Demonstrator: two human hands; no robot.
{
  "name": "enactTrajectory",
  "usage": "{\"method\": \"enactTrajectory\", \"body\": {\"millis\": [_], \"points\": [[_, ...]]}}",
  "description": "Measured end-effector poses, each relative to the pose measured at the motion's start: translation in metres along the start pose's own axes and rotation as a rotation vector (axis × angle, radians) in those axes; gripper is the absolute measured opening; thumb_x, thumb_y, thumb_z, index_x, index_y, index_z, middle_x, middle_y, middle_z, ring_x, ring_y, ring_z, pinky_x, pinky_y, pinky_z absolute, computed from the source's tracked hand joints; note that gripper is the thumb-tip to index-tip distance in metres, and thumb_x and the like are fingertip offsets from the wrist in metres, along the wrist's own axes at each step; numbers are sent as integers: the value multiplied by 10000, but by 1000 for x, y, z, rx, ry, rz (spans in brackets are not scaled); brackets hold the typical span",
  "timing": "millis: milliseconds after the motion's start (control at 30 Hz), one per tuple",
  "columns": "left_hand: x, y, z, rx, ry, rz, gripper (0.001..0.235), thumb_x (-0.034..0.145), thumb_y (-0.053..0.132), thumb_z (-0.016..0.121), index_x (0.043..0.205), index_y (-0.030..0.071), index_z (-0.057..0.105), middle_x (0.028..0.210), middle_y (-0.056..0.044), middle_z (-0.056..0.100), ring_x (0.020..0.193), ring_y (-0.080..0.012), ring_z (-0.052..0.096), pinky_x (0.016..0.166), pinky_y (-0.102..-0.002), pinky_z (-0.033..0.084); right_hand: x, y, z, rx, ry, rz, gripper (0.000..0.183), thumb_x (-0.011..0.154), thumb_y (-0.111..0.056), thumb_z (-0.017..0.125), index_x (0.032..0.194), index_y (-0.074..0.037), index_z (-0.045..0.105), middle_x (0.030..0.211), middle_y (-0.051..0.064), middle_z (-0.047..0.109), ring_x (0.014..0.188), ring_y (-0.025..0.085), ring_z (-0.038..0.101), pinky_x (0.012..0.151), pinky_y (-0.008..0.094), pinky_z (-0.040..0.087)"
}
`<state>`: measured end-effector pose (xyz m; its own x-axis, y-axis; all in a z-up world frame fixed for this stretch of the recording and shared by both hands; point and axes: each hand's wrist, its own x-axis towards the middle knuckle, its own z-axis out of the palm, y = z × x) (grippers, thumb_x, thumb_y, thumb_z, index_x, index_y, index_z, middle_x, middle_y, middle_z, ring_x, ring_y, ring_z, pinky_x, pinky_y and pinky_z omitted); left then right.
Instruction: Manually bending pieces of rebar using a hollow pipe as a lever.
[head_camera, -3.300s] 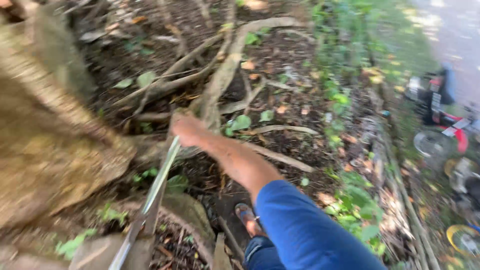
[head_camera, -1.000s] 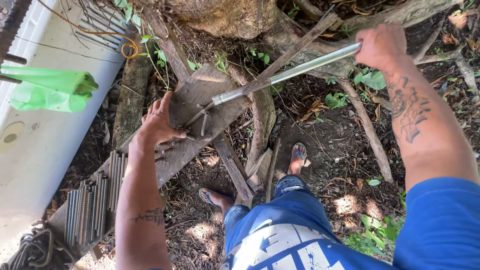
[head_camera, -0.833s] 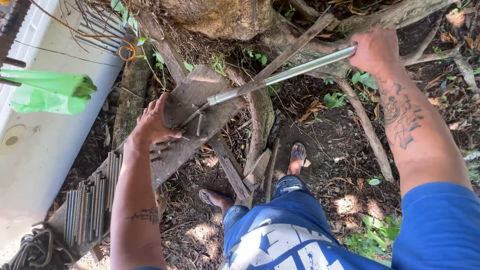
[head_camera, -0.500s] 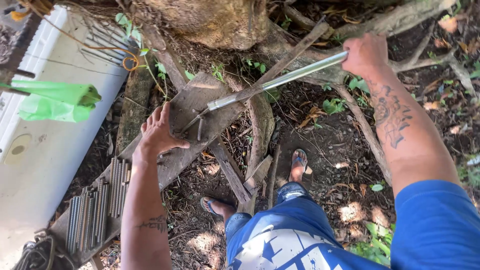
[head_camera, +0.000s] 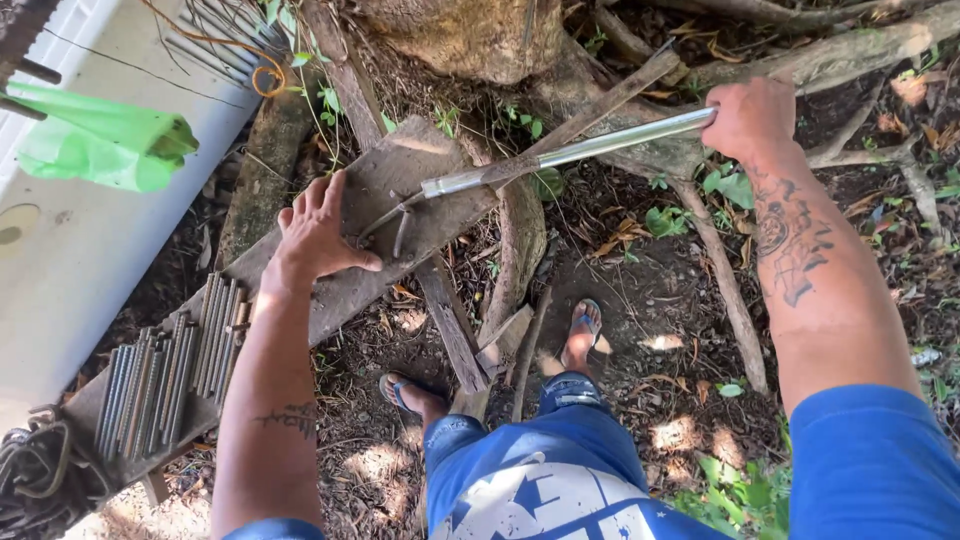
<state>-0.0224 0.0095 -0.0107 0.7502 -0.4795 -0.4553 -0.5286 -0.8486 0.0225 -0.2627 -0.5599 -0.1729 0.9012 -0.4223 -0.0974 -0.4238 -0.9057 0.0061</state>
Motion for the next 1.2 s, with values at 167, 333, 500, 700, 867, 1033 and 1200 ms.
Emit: {"method": "enactTrajectory", "body": {"millis": [167, 333, 500, 700, 867, 1033, 1200], "points": [[-1, 4, -6, -7, -13, -20, 1669, 275, 513, 1028, 1645, 207, 124, 1648, -118, 262, 1512, -347, 252, 1210, -565, 210, -3, 7, 25, 12, 172, -18, 136, 851, -366, 834, 891, -243, 793, 663, -14, 636, 739, 179, 618, 968, 446, 448], [-7, 8, -9, -50, -4, -28, 1679, 276, 491, 1043, 1644, 211, 110, 1660, -143, 215, 1537, -340, 201, 1237, -558, 159, -4, 13, 41, 33, 121, 25, 194, 877, -356, 854, 912, -182, 776, 686, -2, 619, 721, 186, 582, 872, 406, 479], [-5, 3, -16, -48, -49, -30, 1664, 320, 476, 1035, 1650, 210, 72, 1671, -133, 212, 1526, -363, 216, 1231, -555, 195, -20, 21, 44, 2, 197, 16, 123, 885, -308, 830, 916, -199, 782, 723, 5, 630, 754, 192, 580, 886, 411, 467], [-3, 5, -18, -21, -104, -78, 1685, 305, 483, 1023, 1662, 259, 50, 1669, -89, 233, 1526, -362, 231, 1224, -566, 223, -34, 18, 29, 13, 334, 1, 96, 866, -280, 812, 861, -191, 774, 758, 23, 643, 939, 235, 615, 959, 445, 465], [0, 1, -11, -6, -94, -105, 1654, 340, 524, 1012, 1660, 259, 52, 1672, -75, 222, 1538, -346, 205, 1206, -607, 209, -21, 25, 41, 26, 342, -11, 97, 826, -270, 811, 853, -183, 778, 790, 54, 652, 1018, 276, 619, 979, 472, 463], [-5, -1, -7, -34, -35, -45, 1638, 316, 545, 1018, 1656, 277, 116, 1680, -98, 191, 1521, -339, 203, 1180, -595, 209, -8, 24, 31, -21, 340, -63, 163, 869, -366, 827, 851, -211, 779, 736, 61, 665, 926, 277, 636, 983, 515, 461], [-4, 0, 1, -34, 23, -53, 1640, 274, 547, 1021, 1647, 284, 163, 1659, -98, 233, 1508, -337, 244, 1180, -557, 247, 21, 31, 37, -28, 301, -100, 164, 855, -366, 830, 842, -212, 773, 683, 17, 657, 818, 227, 622, 956, 477, 443]]}}
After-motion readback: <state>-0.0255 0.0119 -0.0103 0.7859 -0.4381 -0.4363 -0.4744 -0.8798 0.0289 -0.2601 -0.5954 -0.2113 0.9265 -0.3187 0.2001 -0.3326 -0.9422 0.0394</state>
